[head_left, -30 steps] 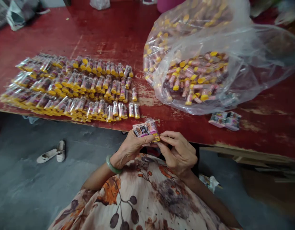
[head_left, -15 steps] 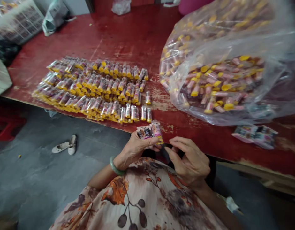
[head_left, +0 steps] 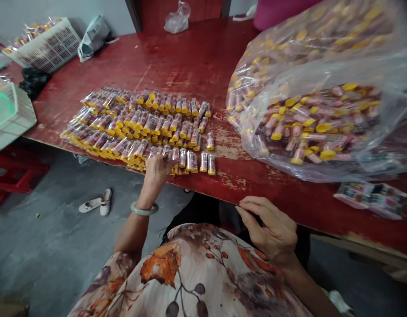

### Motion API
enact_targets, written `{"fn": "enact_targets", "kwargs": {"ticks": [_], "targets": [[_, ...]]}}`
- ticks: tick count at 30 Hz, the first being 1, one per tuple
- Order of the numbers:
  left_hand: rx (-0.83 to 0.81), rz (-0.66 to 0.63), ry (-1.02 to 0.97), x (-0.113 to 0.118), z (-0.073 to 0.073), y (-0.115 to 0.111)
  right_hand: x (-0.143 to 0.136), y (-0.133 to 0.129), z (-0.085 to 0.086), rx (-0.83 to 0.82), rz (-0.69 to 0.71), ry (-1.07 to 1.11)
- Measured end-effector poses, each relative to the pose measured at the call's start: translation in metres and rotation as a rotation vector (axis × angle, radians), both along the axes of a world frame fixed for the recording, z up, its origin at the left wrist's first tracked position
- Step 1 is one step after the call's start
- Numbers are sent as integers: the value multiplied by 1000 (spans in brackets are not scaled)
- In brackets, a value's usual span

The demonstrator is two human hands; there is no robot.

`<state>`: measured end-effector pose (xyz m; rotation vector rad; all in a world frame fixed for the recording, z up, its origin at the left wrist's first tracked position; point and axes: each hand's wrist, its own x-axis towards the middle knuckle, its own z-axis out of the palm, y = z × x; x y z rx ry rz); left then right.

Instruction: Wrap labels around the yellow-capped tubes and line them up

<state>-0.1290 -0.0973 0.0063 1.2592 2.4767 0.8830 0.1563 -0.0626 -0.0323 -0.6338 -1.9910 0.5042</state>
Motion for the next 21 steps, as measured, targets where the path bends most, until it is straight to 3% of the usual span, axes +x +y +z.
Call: {"fn": "enact_targets", "kwargs": {"ticks": [2, 5, 8, 11, 13, 17, 21], "targets": [[72, 29, -24, 3, 0, -3, 4, 10, 1, 49, -31, -15], [367, 175, -210, 14, 3, -12, 14, 47, 1, 118, -137, -18], [565, 254, -727, 35, 6, -17, 22, 107, -2, 161, -352, -62], [420, 227, -1304, 65, 4, -18, 20, 169, -9, 95, -508, -350], [313, 213, -1528, 85, 0, -18, 11, 200, -16, 68, -458, -539], [220, 102, -1668, 107, -6, -18, -3, 227, -27, 104, -355, -629], [315, 96, -1620, 108, -6, -13, 13, 230, -34, 129, -418, -489]]}}
